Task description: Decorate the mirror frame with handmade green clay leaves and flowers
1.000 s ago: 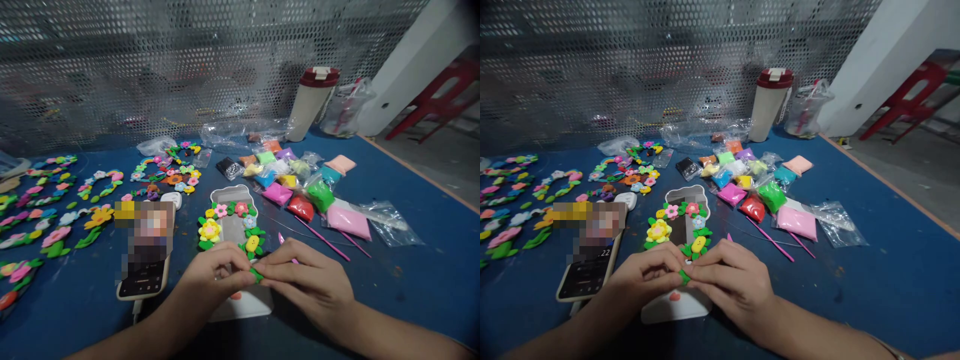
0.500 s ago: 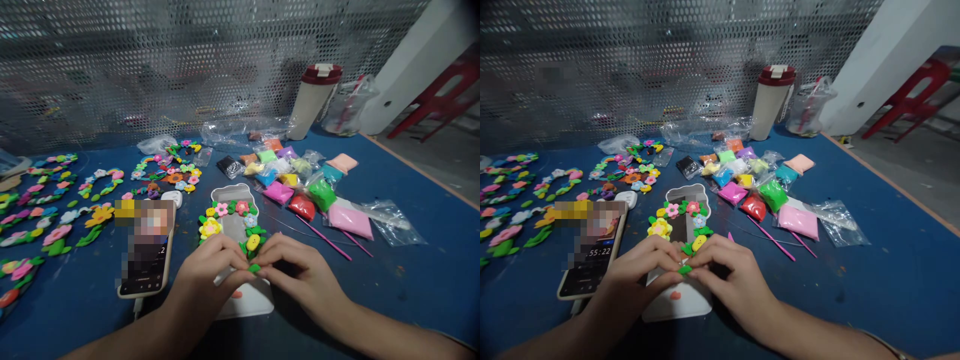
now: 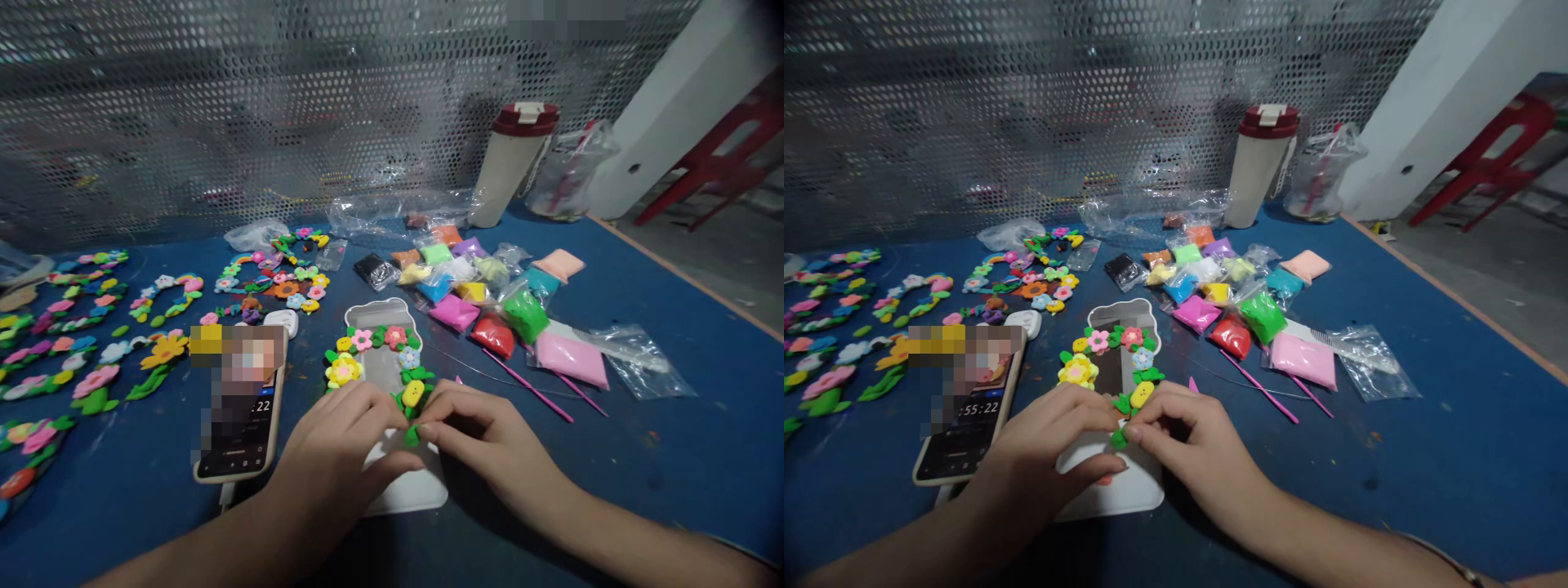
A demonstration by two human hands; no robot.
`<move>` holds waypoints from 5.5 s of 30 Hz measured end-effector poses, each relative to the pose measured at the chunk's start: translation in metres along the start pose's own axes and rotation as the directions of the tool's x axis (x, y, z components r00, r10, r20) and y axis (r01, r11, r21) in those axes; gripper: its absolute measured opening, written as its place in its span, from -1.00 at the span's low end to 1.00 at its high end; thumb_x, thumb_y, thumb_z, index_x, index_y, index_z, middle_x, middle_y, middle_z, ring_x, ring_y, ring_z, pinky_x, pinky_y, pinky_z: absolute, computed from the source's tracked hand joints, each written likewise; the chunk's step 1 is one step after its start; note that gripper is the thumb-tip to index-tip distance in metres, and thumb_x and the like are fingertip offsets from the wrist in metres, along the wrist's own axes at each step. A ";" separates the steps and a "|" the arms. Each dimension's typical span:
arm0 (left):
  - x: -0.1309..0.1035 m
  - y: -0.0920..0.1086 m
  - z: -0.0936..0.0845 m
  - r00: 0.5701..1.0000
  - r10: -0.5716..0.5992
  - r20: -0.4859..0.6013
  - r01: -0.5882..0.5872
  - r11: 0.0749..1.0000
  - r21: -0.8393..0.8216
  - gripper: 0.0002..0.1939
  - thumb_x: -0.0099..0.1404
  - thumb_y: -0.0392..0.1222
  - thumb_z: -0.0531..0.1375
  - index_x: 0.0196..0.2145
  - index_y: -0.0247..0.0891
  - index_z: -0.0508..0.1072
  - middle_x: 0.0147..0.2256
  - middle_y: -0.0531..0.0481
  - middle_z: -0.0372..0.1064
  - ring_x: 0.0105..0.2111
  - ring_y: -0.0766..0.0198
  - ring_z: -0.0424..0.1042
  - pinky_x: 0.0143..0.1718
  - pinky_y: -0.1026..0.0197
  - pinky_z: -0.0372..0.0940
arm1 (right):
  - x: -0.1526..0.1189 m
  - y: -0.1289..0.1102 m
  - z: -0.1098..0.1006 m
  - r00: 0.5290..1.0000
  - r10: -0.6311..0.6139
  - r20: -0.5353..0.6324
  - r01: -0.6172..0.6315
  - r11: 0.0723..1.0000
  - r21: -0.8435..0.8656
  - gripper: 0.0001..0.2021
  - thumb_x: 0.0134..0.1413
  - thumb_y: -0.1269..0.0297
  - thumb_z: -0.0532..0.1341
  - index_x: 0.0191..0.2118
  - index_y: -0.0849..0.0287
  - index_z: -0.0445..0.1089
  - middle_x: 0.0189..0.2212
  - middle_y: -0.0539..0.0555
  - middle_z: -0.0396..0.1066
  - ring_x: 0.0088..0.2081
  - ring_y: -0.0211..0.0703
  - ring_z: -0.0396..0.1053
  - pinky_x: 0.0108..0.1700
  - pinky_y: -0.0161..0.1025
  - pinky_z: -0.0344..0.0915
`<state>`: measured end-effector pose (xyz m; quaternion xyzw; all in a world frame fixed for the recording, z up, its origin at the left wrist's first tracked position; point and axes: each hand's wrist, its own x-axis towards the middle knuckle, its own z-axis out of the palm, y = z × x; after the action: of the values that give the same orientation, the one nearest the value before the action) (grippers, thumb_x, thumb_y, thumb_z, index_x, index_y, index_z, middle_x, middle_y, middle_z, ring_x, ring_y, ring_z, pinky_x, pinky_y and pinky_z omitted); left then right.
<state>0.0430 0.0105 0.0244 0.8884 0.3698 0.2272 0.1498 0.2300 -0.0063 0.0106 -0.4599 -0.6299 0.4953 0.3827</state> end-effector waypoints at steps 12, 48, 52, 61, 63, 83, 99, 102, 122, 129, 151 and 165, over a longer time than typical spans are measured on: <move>0.001 0.002 0.000 0.988 0.152 0.016 -0.149 0.940 0.307 -0.88 0.30 -0.20 0.11 -0.29 -0.29 0.40 -0.33 0.00 0.44 -0.36 0.19 0.36 -0.30 0.17 0.12 | 0.004 0.000 0.005 0.997 0.042 0.058 -0.050 0.989 0.140 -0.70 0.22 0.21 0.04 -0.50 0.18 0.29 -0.51 -0.04 0.25 -0.42 -0.28 0.21 -0.35 -0.33 0.18; 0.004 -0.003 -0.002 0.978 0.172 -0.122 -0.142 0.965 0.218 -0.62 0.33 0.05 -0.02 -0.35 -0.23 0.46 -0.37 0.03 0.46 -0.38 0.24 0.41 -0.37 0.19 0.21 | 0.006 0.000 -0.002 0.984 0.153 0.094 -0.169 0.967 0.190 -0.86 0.08 0.26 0.18 -0.42 0.19 0.36 -0.44 -0.03 0.34 -0.38 -0.27 0.26 -0.32 -0.32 0.18; 0.005 -0.001 -0.011 0.988 0.148 -0.049 -0.133 0.964 0.229 -0.56 0.28 0.15 -0.01 -0.34 -0.24 0.47 -0.36 0.02 0.46 -0.37 0.21 0.40 -0.35 0.17 0.19 | 0.011 -0.002 -0.016 0.976 0.116 0.187 -0.123 0.992 0.030 -0.91 0.07 0.33 0.19 -0.41 0.19 0.39 -0.43 -0.01 0.37 -0.36 -0.25 0.30 -0.30 -0.31 0.20; 0.003 -0.011 -0.013 0.988 -0.081 0.131 0.075 0.996 0.056 -0.86 0.29 -0.19 0.10 -0.35 -0.18 0.45 -0.35 0.04 0.42 -0.29 0.25 0.39 -0.25 0.24 0.26 | 0.010 0.008 -0.020 0.907 -0.128 0.402 0.304 0.859 -0.412 -0.88 0.15 0.38 0.14 -0.27 0.20 0.43 -0.35 0.06 0.33 -0.32 -0.23 0.29 -0.29 -0.30 0.19; 0.002 -0.012 -0.011 0.986 -0.067 0.153 0.057 0.996 0.074 -0.84 0.31 -0.20 0.07 -0.31 -0.18 0.44 -0.33 0.03 0.42 -0.27 0.25 0.39 -0.25 0.25 0.27 | 0.009 0.012 -0.016 0.907 -0.159 0.389 0.330 0.842 -0.427 -0.87 0.16 0.38 0.12 -0.26 0.22 0.42 -0.34 0.08 0.33 -0.30 -0.20 0.29 -0.29 -0.29 0.20; 0.005 -0.005 -0.020 0.996 -0.032 0.082 0.017 0.985 0.170 -0.79 0.32 -0.24 0.02 -0.37 -0.24 0.44 -0.45 0.02 0.40 -0.39 0.31 0.39 -0.36 0.31 0.27 | -0.013 0.009 0.009 0.978 -0.069 0.196 0.191 0.671 -0.717 -0.86 0.12 0.22 0.14 -0.32 0.18 0.25 -0.34 0.08 0.26 -0.33 -0.11 0.23 -0.37 -0.20 0.23; -0.001 -0.012 -0.009 0.953 0.035 0.300 -0.120 0.956 0.267 -0.97 0.27 -0.26 0.14 -0.32 -0.22 0.37 -0.38 0.05 0.35 -0.33 0.25 0.38 -0.37 0.25 0.24 | -0.013 0.017 0.008 0.959 -0.177 0.222 0.277 0.754 -0.595 -0.83 0.19 0.36 0.06 -0.17 0.19 0.37 -0.32 0.12 0.30 -0.32 -0.16 0.29 -0.29 -0.21 0.32; -0.001 -0.009 -0.004 0.952 0.050 0.301 -0.147 0.940 0.309 -0.83 0.13 -0.18 0.28 -0.36 -0.25 0.35 -0.38 0.05 0.35 -0.36 0.25 0.38 -0.42 0.26 0.23 | -0.014 0.017 0.007 0.950 -0.209 0.230 0.308 0.733 -0.606 -0.80 0.20 0.36 0.05 -0.14 0.18 0.37 -0.33 0.12 0.31 -0.32 -0.15 0.29 -0.30 -0.21 0.31; -0.005 -0.004 0.003 0.953 0.161 0.256 -0.263 0.861 0.435 -0.87 0.22 -0.23 0.16 -0.48 -0.23 0.32 -0.50 0.05 0.32 -0.49 0.21 0.31 -0.56 0.21 0.12 | -0.013 0.020 0.008 0.933 -0.290 0.213 0.353 0.625 -0.696 -0.76 0.19 0.35 0.05 -0.19 0.09 0.46 -0.43 0.08 0.33 -0.44 -0.20 0.23 -0.45 -0.29 0.13; -0.005 -0.008 0.002 0.914 0.238 0.328 -0.360 0.850 0.385 -0.93 0.20 -0.36 0.10 -0.42 -0.25 0.31 -0.49 0.04 0.29 -0.49 0.20 0.30 -0.56 0.20 0.14 | -0.013 0.022 0.007 0.921 -0.325 0.215 0.379 0.620 -0.687 -0.78 0.18 0.35 0.08 -0.20 0.13 0.47 -0.43 0.09 0.35 -0.43 -0.21 0.24 -0.44 -0.30 0.13; -0.001 -0.021 -0.007 0.885 0.325 0.333 -0.435 0.832 0.344 -0.86 0.31 -0.33 0.03 -0.40 -0.28 0.33 -0.45 0.02 0.32 -0.46 0.25 0.29 -0.49 0.22 0.13 | -0.027 0.019 -0.029 0.987 -0.158 0.033 0.048 0.091 -0.995 -0.83 0.14 0.32 0.06 -0.39 0.26 0.33 -0.45 0.19 0.28 -0.40 0.06 0.21 -0.39 -0.06 0.17; -0.004 -0.011 0.003 0.886 0.314 0.342 -0.431 0.831 0.353 -0.95 0.25 -0.29 0.12 -0.38 -0.26 0.34 -0.45 0.07 0.27 -0.46 0.25 0.28 -0.53 0.20 0.12 | -0.022 0.016 -0.026 0.983 -0.131 0.132 0.140 0.056 -0.989 -0.76 -0.09 0.68 -0.01 -0.47 0.29 0.33 -0.50 0.21 0.32 -0.47 0.00 0.24 -0.42 -0.12 0.17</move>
<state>0.0353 0.0146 0.0162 0.9770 0.2039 0.0442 -0.0430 0.2641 -0.0193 -0.0001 -0.5344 -0.8389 -0.1030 0.0090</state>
